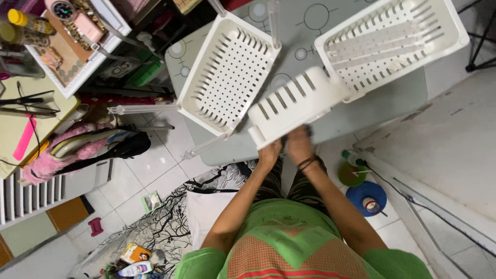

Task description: The person assembles three white plastic storage baskets by inserting clear plastic rods into corner holes to form frames. They then wipe the interior surfaces of the baskets with a dark cloth and stack the finished baskets on a table.

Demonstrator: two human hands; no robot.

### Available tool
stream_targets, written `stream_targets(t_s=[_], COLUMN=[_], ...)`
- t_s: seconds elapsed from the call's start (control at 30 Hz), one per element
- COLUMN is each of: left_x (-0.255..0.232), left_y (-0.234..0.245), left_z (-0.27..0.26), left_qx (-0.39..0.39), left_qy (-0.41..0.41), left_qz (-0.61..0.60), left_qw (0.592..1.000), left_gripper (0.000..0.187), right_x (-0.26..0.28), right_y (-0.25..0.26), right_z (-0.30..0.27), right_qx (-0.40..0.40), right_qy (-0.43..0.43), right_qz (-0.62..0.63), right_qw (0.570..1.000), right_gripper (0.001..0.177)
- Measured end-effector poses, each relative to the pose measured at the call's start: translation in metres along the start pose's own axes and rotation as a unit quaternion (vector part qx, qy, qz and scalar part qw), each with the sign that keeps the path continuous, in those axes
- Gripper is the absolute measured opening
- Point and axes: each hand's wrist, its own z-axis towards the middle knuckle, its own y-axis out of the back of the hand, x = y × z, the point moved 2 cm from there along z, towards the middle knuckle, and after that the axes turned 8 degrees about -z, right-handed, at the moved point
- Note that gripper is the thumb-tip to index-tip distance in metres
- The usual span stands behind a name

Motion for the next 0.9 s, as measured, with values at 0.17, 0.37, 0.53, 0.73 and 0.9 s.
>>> stream_targets(t_s=[0.17, 0.37, 0.53, 0.73, 0.9], left_x=[-0.003, 0.017, 0.018, 0.019, 0.012], left_y=[0.009, -0.008, 0.0, 0.0, -0.008], left_z=[-0.011, 0.013, -0.006, -0.007, 0.003], left_qx=[-0.046, 0.031, -0.085, -0.033, -0.098], left_qy=[-0.052, 0.073, 0.013, 0.106, -0.013], left_qz=[-0.036, 0.0, 0.093, 0.026, 0.102], left_qw=[0.997, 0.997, 0.992, 0.993, 0.99], left_gripper=[0.013, 0.01, 0.008, 0.01, 0.007], right_x=[-0.015, -0.042, 0.01, -0.045, -0.015], right_y=[0.008, 0.021, 0.018, 0.041, 0.022], right_z=[0.003, 0.059, 0.012, 0.02, 0.02], right_qx=[0.065, -0.062, 0.127, 0.005, -0.029], right_qy=[0.05, 0.055, 0.095, 0.09, 0.039], right_qz=[0.065, -0.046, 0.054, 0.048, 0.07], right_qw=[0.995, 0.996, 0.986, 0.995, 0.996], right_gripper=[0.04, 0.039, 0.035, 0.048, 0.05])
